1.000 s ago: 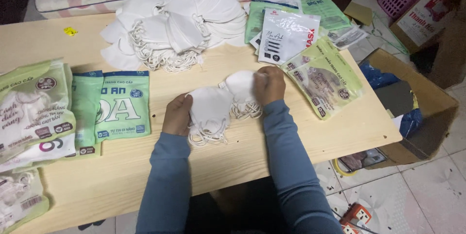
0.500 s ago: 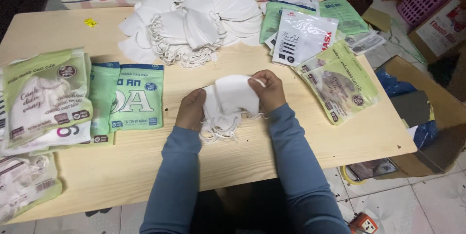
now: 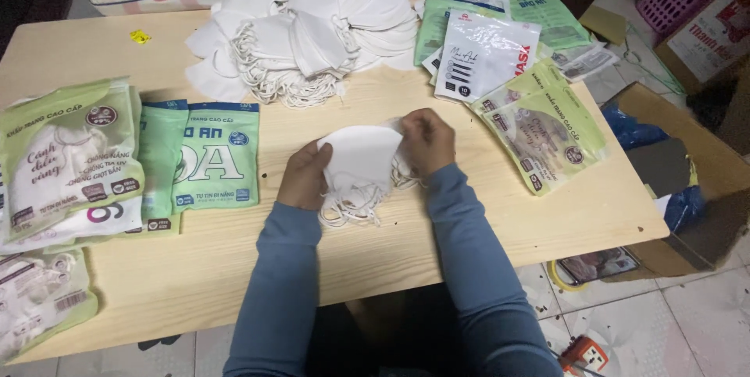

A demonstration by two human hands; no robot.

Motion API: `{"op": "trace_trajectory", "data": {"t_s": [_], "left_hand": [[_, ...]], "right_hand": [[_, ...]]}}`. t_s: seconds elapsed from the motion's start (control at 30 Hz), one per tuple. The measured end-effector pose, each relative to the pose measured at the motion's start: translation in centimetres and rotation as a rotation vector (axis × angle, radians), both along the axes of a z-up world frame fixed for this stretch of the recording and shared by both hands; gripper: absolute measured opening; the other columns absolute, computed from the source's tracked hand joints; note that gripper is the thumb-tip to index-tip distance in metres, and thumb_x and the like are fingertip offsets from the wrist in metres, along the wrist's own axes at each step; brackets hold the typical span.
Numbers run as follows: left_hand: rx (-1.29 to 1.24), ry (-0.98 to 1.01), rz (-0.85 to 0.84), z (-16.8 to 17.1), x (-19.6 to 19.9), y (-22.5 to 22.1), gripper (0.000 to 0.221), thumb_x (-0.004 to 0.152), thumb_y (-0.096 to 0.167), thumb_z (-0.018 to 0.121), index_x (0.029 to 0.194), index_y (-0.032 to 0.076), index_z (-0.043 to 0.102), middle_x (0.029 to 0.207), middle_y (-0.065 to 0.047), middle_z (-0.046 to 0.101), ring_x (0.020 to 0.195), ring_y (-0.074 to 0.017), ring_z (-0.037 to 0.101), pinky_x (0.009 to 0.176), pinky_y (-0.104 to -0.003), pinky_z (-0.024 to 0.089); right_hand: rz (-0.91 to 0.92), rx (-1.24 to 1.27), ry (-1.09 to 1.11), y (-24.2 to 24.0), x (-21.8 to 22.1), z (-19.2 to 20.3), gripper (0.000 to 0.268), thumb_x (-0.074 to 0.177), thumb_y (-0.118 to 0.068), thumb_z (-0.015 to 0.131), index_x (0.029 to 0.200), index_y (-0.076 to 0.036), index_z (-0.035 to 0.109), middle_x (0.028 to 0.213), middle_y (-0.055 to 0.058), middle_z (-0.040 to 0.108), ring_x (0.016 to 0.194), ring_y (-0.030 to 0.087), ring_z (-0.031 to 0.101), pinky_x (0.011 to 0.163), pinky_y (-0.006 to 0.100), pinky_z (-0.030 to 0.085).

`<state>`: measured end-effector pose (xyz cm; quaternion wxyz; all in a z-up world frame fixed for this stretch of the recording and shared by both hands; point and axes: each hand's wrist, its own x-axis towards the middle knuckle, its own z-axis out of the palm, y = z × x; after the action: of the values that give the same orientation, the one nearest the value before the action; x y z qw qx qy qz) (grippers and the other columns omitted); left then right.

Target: Sorting and placing face masks into packaging pouches on a table

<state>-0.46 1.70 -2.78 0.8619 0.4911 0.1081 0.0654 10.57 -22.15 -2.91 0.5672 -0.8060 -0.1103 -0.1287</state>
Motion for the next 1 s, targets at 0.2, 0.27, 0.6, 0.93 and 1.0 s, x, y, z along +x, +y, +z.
{"op": "trace_trajectory", "data": {"t_s": [0.2,0.27,0.6,0.93,1.0], "left_hand": [[-0.181,-0.029,-0.079,-3.1,1.0,1.6,0.034,0.1,0.013,0.063,0.131,0.0,0.063,0.097,-0.019,0.076,0.077,-0.0274,0.078,0.067,-0.034,0.066],[-0.081,0.049,-0.066,-1.4,0.5,1.0,0.032,0.099,0.014,0.065,0.128,0.001,0.065,0.09,-0.015,0.075,0.071,-0.0244,0.076,0.06,-0.031,0.064],[0.172,0.117,-0.067,-0.4,-0.1,0.9,0.029,0.102,0.016,0.059,0.128,0.003,0.064,0.077,-0.007,0.069,0.062,-0.0175,0.074,0.049,-0.022,0.059],[0.143,0.115,0.014,-2.0,0.2,1.5,0.027,0.104,0.014,0.06,0.128,0.002,0.064,0.094,-0.012,0.073,0.082,-0.0233,0.077,0.067,-0.032,0.067],[0.173,0.118,0.012,-2.1,0.2,1.1,0.027,0.105,0.015,0.058,0.128,0.001,0.063,0.095,-0.013,0.072,0.084,-0.025,0.077,0.069,-0.034,0.067]], "right_hand": [[-0.105,-0.636,0.08,-2.9,0.2,2.0,0.076,0.085,-0.049,0.082,0.147,-0.012,0.055,0.142,0.016,0.06,0.135,0.042,0.05,0.111,0.059,0.045],[-0.1,-0.654,0.06,-2.7,0.5,1.4,0.081,0.082,-0.048,0.084,0.147,-0.01,0.054,0.137,0.018,0.062,0.131,0.043,0.054,0.111,0.057,0.045],[-0.204,-0.657,-0.089,-3.4,2.6,-2.6,0.051,0.086,-0.038,0.08,0.131,-0.023,0.063,0.111,0.002,0.069,0.117,0.027,0.061,0.104,0.047,0.047],[-0.288,0.479,-0.208,-3.2,2.6,0.1,0.017,0.093,-0.023,0.08,0.106,-0.018,0.072,0.091,0.0,0.073,0.086,0.011,0.069,0.077,0.028,0.058],[0.094,0.867,0.035,-2.0,1.2,1.3,0.016,0.091,-0.015,0.081,0.101,-0.013,0.069,0.09,0.005,0.076,0.081,0.017,0.074,0.075,0.029,0.063]]}}
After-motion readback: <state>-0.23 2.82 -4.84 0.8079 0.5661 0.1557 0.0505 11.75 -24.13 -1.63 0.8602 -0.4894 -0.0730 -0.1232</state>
